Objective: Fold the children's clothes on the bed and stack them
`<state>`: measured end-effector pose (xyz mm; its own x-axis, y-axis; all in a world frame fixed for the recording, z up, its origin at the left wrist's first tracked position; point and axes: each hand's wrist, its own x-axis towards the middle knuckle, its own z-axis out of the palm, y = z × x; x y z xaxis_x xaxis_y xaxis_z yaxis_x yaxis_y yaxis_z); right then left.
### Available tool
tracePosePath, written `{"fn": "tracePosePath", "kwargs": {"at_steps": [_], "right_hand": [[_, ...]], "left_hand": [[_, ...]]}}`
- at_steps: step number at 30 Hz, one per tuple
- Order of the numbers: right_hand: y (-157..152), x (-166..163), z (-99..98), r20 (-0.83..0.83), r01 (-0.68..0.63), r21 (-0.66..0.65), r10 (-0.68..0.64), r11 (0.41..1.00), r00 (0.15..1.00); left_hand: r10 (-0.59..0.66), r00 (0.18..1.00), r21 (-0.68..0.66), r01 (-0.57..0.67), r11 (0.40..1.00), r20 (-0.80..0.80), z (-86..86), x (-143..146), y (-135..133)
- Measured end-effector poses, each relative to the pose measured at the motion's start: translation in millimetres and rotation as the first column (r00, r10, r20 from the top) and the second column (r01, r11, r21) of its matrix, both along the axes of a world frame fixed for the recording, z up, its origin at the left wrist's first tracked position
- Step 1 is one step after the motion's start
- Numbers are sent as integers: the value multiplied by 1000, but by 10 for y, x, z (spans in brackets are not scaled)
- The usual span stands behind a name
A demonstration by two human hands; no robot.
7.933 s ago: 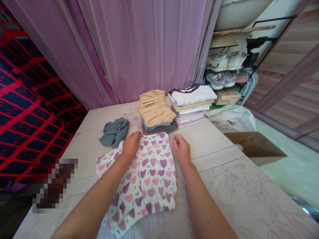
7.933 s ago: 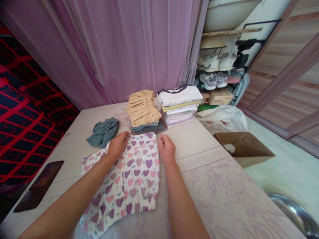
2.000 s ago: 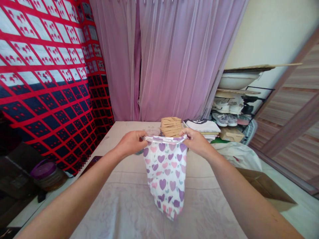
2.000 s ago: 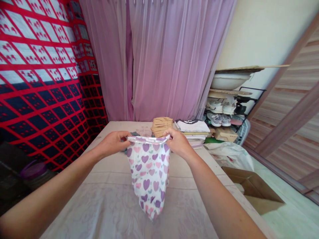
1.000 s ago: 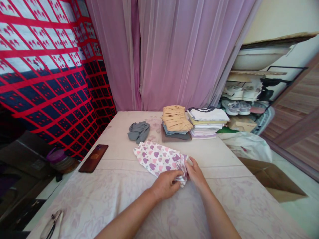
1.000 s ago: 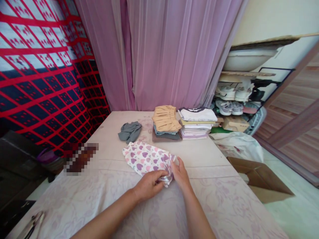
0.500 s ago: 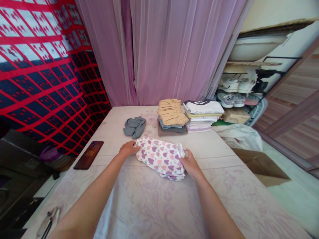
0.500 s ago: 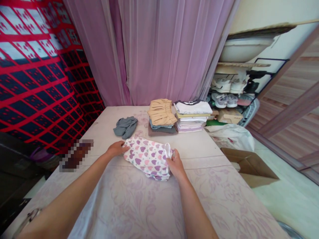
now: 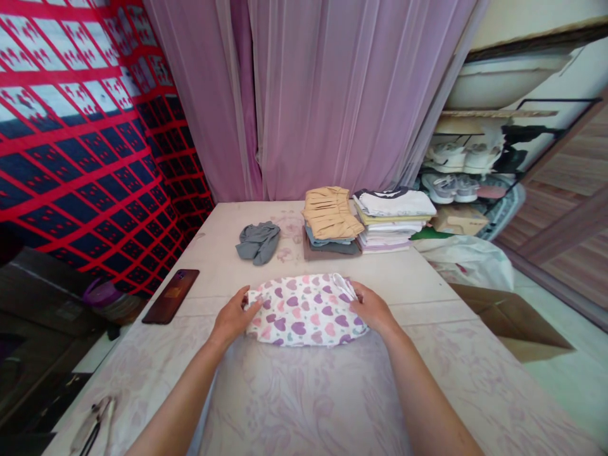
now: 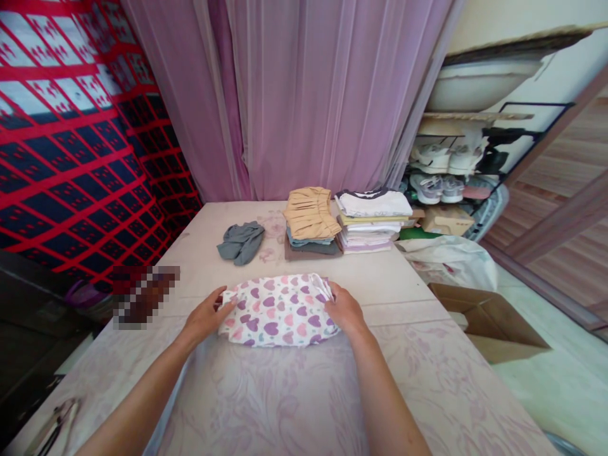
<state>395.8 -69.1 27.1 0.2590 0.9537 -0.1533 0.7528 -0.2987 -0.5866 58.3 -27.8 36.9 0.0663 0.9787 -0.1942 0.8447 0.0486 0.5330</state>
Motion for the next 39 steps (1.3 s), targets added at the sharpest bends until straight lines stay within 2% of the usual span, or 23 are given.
{"fn": "tracePosePath", "kwargs": {"at_steps": [3,7,11,14,17,22,25,27,28,29,31,33,34,37,39], "right_hand": [[-50,-81,49,214,19,-2,-18,1000,977],[-125,-204,186,377,89,-113,-40,990,925],[-231,-254,221,480,61,-78,-16,995,877],[-305,-215,199,450,98,-77,-53,992,891],[-333,-148,170,379,139,-145,-75,980,922],[-304,-99,125,324,106,-176,-44,979,945],[-303,-108,99,325,116,-140,-65,983,944],[-314,-115,70,292,142,-81,-112,987,950],[-319,-116,50,271,158,-49,-139,986,953],[-319,-116,28,250,169,-24,-158,985,955],[-302,-110,-17,216,171,2,-167,985,962],[-265,-96,-52,192,169,20,-169,985,967],[-244,-86,-63,183,182,33,-185,983,966],[-236,-47,-66,130,258,125,-274,958,953],[-318,-31,-51,16,278,195,-286,941,958]], "left_hand": [[-42,999,41,43,998,-12,37,52,141],[-170,979,104,182,978,-113,105,127,234],[-338,916,194,379,905,-215,127,160,183],[-414,876,191,463,865,-249,163,187,165],[-384,854,132,451,883,-350,218,247,213],[-323,821,106,415,903,-470,259,336,314],[-232,837,199,369,908,-495,288,400,242],[-229,853,308,401,863,-470,306,488,118],[-285,855,342,448,826,-434,303,547,46],[-389,837,347,522,779,-386,285,612,-26],[-628,728,298,685,665,-274,196,741,-139],[-748,628,238,776,584,-213,42,834,-181],[-757,615,215,787,578,-219,-48,860,-174],[-711,641,194,766,613,-289,-287,868,-88],[-704,636,191,769,610,-315,-381,847,-31]]}}
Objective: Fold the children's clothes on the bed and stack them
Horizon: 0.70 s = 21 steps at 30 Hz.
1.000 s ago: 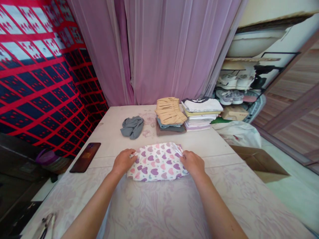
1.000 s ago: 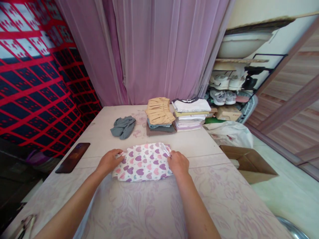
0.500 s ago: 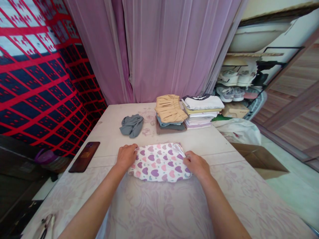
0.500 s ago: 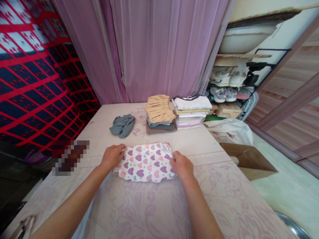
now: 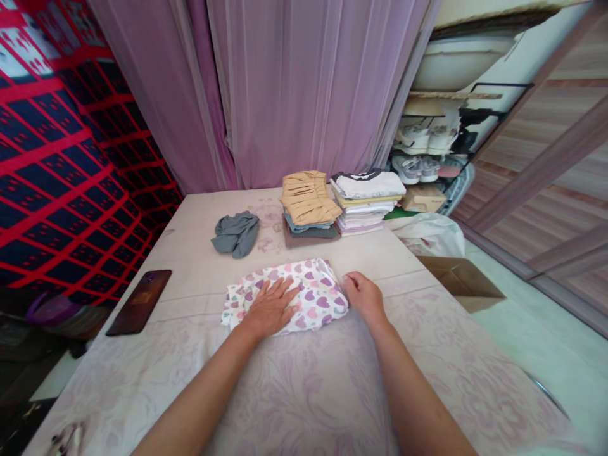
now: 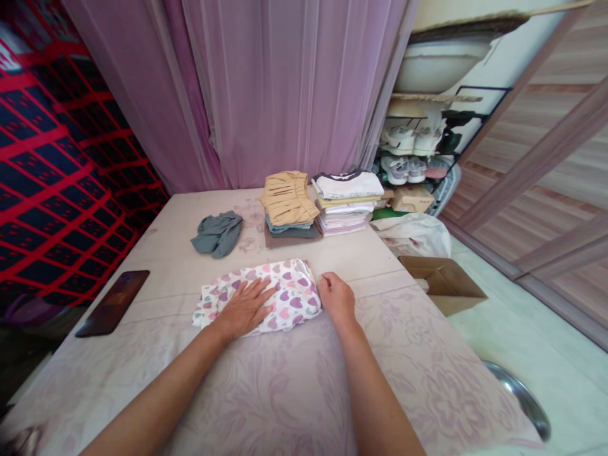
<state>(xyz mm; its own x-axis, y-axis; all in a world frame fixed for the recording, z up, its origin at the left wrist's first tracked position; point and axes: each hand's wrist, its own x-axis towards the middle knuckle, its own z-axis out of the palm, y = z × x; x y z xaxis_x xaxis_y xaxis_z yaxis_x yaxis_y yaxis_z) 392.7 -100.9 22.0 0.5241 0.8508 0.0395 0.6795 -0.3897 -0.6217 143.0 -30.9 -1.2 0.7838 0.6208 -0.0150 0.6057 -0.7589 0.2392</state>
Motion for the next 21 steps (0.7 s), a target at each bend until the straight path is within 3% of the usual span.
{"fn": "tracePosePath", "kwargs": {"at_steps": [3,6,8,12,15,21], "right_hand": [[-253,-33,25,-290,-174,84,191,981,938],[-528,-146,24,-508,-459,11,401,888,762],[-642,-246,2,-559,-537,-57,418,842,716],[-656,-435,-42,-619,-462,-53,334,885,711],[-578,-549,-23,-702,-404,-15,278,915,656],[-477,-684,74,-802,-380,-149,114,913,587]], "left_hand": [[-2,1000,11,2,1000,-9,-44,-15,32],[10,1000,19,-10,1000,-13,-40,-1,25],[18,1000,18,-17,1000,-26,-36,12,23],[19,998,15,-18,1000,-56,-34,27,33],[18,997,29,-16,999,-68,-24,30,31],[20,995,25,-17,1000,-98,42,43,2]]}}
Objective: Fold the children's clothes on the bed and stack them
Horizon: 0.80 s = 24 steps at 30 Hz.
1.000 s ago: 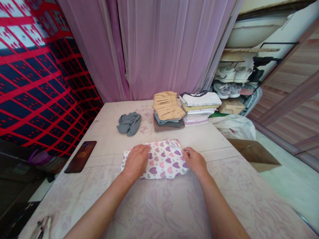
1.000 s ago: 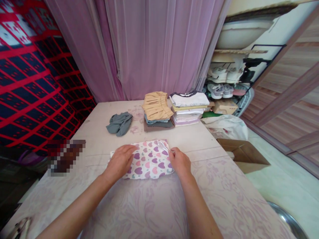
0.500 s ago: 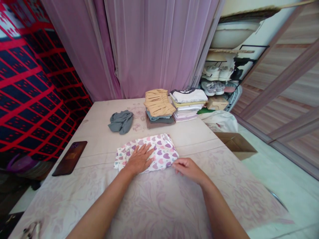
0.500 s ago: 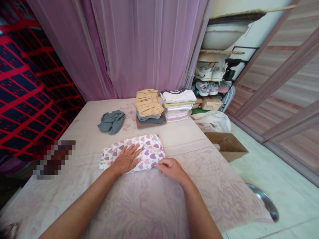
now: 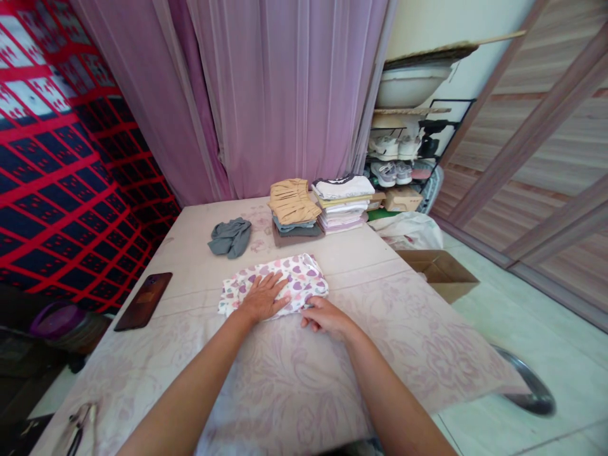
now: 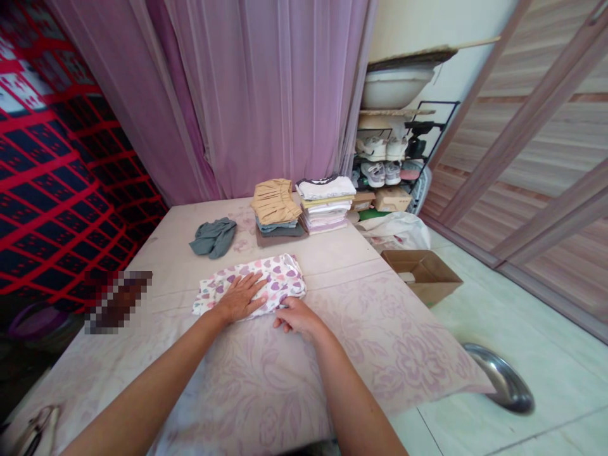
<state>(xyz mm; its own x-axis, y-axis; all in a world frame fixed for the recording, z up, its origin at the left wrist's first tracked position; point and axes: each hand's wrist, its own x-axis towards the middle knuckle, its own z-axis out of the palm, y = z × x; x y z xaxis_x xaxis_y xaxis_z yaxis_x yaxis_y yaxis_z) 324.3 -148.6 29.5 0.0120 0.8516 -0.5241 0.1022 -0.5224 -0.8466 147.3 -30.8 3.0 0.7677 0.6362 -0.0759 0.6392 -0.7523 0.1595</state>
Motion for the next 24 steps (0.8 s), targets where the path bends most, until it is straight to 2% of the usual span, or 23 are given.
{"fn": "tracePosePath", "kwargs": {"at_steps": [7,12,14,16,18,20,24], "right_hand": [[-151,82,-129,52,-118,103,113,988,992],[-201,132,-187,58,-92,112,86,989,995],[-194,130,-183,55,-68,124,61,990,997],[-189,117,-177,56,-50,148,42,988,998],[-192,98,-176,84,-77,162,64,984,994],[-205,82,-182,144,-150,153,128,977,981],[-250,175,-188,227,-243,169,202,955,953]], "left_hand": [[19,1000,3,-19,1000,-17,54,13,-18],[63,996,-43,-66,997,-60,159,101,-61],[85,996,-22,-85,996,-27,198,168,-123],[60,995,12,-61,998,81,207,237,-206],[11,979,6,-13,1000,203,179,295,-290],[3,970,-42,7,999,245,121,336,-358],[11,992,-31,-7,999,123,-6,379,-429]]}}
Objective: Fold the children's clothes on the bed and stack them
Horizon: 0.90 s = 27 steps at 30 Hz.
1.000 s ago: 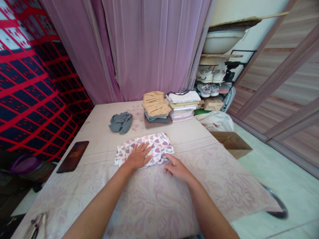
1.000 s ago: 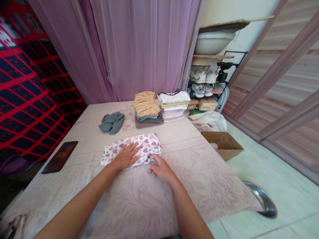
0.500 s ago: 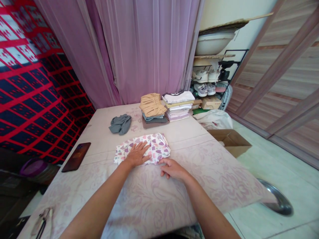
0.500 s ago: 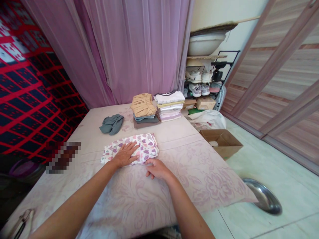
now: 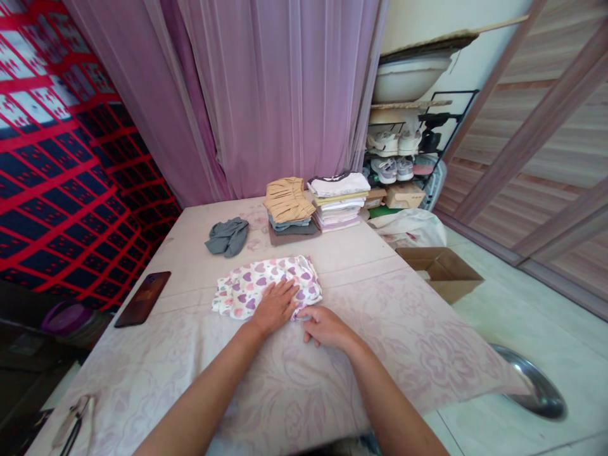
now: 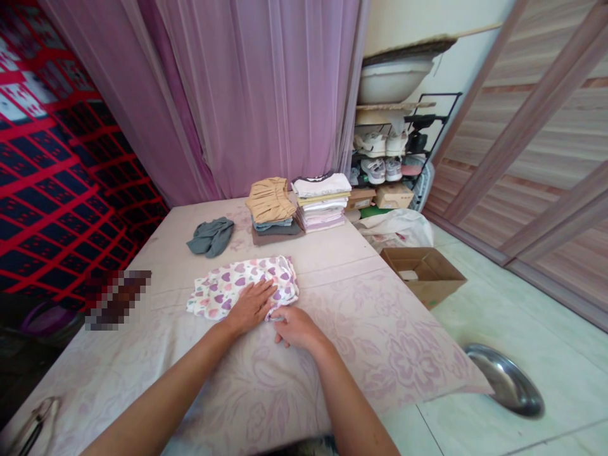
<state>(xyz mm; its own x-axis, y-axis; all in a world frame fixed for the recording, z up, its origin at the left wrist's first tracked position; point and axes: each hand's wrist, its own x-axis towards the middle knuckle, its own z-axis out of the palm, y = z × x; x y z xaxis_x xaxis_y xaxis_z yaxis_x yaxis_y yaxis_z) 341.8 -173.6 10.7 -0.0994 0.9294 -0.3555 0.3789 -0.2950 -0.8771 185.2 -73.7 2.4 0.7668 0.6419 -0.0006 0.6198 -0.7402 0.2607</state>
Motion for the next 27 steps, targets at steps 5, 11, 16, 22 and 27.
{"fn": "tracePosePath", "kwargs": {"at_steps": [5,11,16,22,27], "right_hand": [[37,453,47,87,149,113,-159,982,983],[358,651,98,303,302,181,-346,936,888],[582,527,122,359,185,141,-224,973,906],[640,490,66,88,270,182,-289,945,953],[550,334,32,-392,358,-16,-336,933,856]], "left_hand": [[51,996,74,-46,996,-79,-14,47,-50],[90,989,80,-81,993,-115,25,88,-83],[156,981,91,-146,985,-116,-38,86,-79],[179,979,101,-170,980,-95,-111,67,-66],[144,983,80,-135,988,-112,-117,57,-55]]}}
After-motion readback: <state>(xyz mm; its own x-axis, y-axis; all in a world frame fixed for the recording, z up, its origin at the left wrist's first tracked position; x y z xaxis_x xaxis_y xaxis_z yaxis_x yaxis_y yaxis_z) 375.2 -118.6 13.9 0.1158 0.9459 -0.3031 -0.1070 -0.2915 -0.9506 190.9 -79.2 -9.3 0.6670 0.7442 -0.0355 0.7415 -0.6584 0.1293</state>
